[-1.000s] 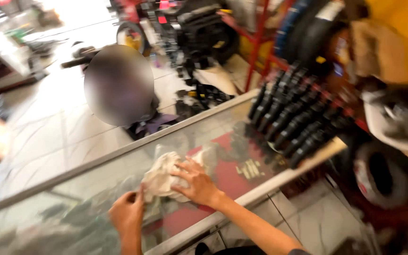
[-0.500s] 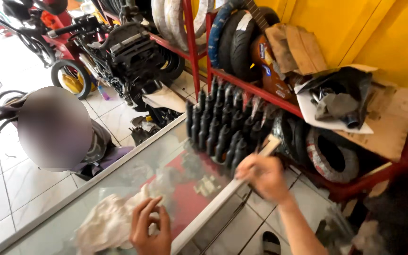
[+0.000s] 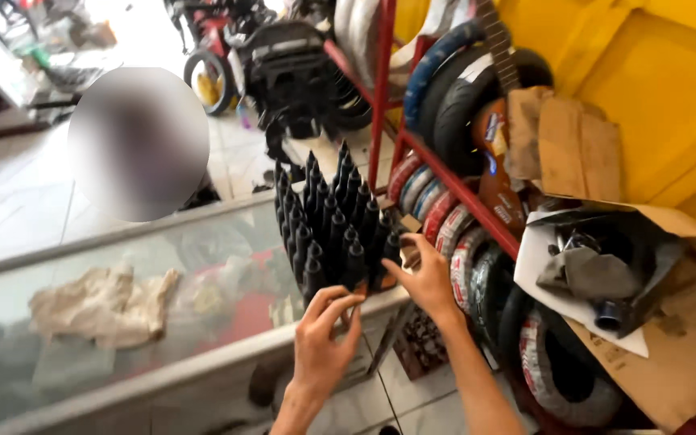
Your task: The person wipes a small black bottle with a cloth and places it on a glass counter before moving several more small bottles from the counter to a shelf. They then take larger white bottles of oil from a higher shelf and place them on the counter.
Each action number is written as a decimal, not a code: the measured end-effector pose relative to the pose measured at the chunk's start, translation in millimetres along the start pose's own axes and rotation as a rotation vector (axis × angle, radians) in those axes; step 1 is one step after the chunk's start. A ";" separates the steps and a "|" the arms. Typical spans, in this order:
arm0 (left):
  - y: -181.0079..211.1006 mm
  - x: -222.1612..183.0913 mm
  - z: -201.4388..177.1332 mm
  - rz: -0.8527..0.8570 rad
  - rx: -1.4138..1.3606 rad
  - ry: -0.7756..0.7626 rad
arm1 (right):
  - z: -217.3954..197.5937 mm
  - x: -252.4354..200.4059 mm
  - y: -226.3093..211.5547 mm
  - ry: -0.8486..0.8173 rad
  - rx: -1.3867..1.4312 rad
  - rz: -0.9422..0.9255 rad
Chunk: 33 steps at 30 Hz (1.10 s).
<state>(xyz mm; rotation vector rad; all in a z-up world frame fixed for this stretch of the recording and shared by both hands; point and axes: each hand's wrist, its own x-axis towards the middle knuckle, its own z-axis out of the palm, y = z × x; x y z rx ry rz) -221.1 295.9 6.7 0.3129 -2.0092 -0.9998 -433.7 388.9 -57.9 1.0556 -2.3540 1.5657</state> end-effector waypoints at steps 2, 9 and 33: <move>-0.7 -5.0 15.3 -0.075 0.006 -0.037 | -1.9 5.0 9.7 0.001 0.003 -0.050; -18.2 -4.3 60.1 -0.176 -0.021 -0.058 | -22.2 12.6 22.3 -0.210 0.083 -0.046; -190.7 -75.7 65.5 0.060 -0.195 -0.463 | 17.9 46.5 48.5 -0.104 0.064 -0.279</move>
